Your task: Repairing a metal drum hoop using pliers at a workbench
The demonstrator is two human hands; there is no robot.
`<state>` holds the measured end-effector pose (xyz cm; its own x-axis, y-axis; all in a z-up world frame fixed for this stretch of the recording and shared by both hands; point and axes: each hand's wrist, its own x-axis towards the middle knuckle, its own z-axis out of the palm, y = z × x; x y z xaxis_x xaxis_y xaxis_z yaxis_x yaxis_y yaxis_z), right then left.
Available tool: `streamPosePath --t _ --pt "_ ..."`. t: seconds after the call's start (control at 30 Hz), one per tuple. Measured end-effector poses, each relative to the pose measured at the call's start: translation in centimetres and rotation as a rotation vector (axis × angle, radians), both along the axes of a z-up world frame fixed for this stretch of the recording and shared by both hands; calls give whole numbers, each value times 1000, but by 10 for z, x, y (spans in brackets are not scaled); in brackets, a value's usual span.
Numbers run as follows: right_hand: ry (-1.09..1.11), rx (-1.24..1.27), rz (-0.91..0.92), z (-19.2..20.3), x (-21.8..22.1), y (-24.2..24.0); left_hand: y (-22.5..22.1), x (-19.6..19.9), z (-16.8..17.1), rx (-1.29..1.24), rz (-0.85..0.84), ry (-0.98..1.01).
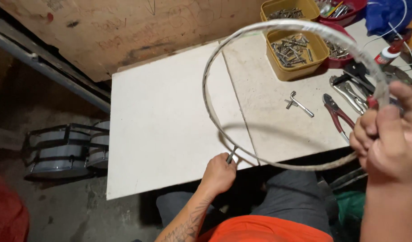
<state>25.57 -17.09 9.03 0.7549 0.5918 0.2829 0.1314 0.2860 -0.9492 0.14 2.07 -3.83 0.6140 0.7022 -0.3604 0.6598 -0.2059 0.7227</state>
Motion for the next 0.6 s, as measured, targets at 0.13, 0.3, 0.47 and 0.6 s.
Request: streamPosePath --t 0.13,0.3,0.47,0.6 --pt "48 -80 -82 12 14 30 -1 1 4 -15 6 11" --pt "229 -166 -169 -1 54 45 13 -5 14 12 167 -87" --pt "208 -96 -141 -5 57 41 21 -7 38 -178 132 -98" --pt "138 -93 -69 -2 56 33 13 -2 -8 -361 205 -268"
